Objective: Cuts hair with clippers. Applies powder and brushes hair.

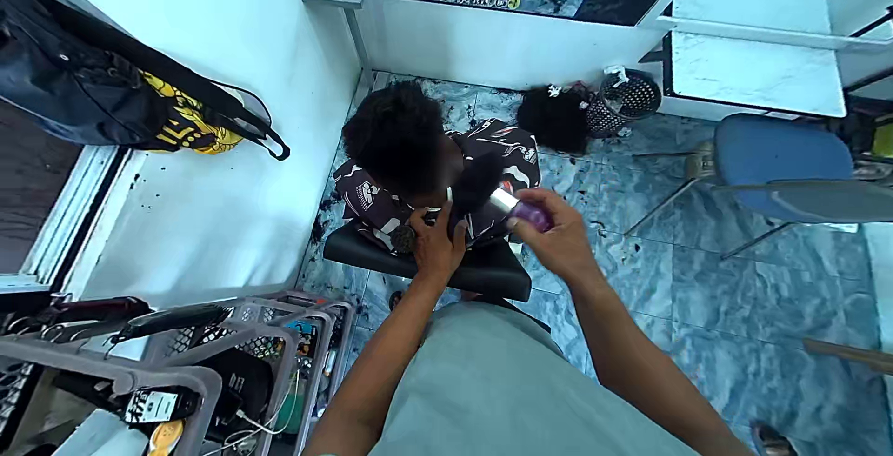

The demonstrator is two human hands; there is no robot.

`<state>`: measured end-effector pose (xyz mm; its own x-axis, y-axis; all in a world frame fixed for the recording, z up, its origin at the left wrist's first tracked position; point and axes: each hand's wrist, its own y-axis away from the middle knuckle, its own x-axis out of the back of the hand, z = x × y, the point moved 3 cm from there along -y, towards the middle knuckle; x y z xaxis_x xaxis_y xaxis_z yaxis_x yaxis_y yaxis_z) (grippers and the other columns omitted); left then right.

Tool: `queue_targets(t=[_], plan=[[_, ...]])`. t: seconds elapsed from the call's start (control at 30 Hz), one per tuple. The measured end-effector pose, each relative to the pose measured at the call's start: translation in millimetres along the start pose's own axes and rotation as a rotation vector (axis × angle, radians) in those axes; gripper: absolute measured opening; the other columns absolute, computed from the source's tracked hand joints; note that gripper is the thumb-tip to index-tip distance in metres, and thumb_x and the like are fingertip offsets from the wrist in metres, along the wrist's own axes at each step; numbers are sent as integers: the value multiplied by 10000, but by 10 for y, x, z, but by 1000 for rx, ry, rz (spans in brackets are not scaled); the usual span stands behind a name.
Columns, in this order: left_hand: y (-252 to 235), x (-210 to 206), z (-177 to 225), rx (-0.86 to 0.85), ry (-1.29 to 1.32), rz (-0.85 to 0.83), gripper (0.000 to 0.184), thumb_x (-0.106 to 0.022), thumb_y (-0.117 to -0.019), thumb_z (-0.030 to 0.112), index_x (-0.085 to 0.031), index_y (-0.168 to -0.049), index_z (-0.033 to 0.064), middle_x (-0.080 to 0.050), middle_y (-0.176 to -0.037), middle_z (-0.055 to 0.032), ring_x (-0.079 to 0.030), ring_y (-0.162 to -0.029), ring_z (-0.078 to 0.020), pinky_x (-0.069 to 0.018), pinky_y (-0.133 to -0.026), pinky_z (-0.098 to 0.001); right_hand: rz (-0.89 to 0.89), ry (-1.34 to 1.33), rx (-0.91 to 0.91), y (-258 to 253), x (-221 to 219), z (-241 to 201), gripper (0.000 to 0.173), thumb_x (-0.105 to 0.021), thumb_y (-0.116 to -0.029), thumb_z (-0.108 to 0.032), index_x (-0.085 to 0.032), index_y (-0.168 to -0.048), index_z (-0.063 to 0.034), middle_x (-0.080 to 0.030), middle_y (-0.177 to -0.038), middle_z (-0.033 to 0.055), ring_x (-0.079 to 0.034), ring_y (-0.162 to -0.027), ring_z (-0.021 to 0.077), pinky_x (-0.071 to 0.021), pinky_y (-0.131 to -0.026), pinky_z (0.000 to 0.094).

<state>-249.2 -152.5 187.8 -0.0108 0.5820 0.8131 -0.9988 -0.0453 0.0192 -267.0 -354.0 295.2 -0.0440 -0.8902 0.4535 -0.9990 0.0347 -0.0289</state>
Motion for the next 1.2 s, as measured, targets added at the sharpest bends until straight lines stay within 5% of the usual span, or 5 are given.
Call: queue_targets(t=[0.1, 0.3, 0.9, 1.03, 1.2], plan=[[139, -18, 3, -104, -5, -53, 420, -546, -1032, 343, -707, -1188, -13, -696, -1181, -276, -678, -1120, -407, -524, -959, -578, -269, 0, 220, -36, -283, -214, 377, -751, -883, -249, -714, -1225, -97, -714, -1114, 54, -686, -973, 133, -607, -854, 370], [67, -152, -120, -89, -225, 104, 541, -542, -1005, 517, -472, -1533, 425, -332, -1578, -253, -501, -1329, -409, -558, -911, -519, -89, 455, 18, -1063, -166, 531, 394, -663, -934, -258, -673, -1278, -67, -654, -1166, 247, -665, -1049, 423, -553, -856, 633], [140, -177, -295, -137, -343, 105, 442, -551, -983, 559, -763, -1159, 213, -661, -1339, -184, -623, -1244, -388, -485, -1023, -618, -315, 366, 247, -651, -677, 79, 327, -698, -919, -255, -721, -1193, -77, -693, -1117, 169, -679, -1033, 326, -574, -896, 534], [97, -181, -341, -145, -351, 26, 586, -533, -1004, 538, -432, -1563, 394, -347, -1620, -191, -364, -1454, -426, -287, -1157, -641, -223, 383, 86, -975, -464, 340, 344, -686, -934, -257, -705, -1234, -90, -695, -1141, 182, -683, -1056, 357, -549, -900, 610], [66, -146, -369, -152, -276, -27, 502, -512, -1021, 526, -587, -1452, 280, -387, -1602, -207, -351, -1467, -456, -214, -1181, -694, -226, 396, 93, -1026, -583, 302, 332, -702, -926, -242, -718, -1211, -71, -706, -1137, 182, -692, -1044, 337, -566, -915, 573]])
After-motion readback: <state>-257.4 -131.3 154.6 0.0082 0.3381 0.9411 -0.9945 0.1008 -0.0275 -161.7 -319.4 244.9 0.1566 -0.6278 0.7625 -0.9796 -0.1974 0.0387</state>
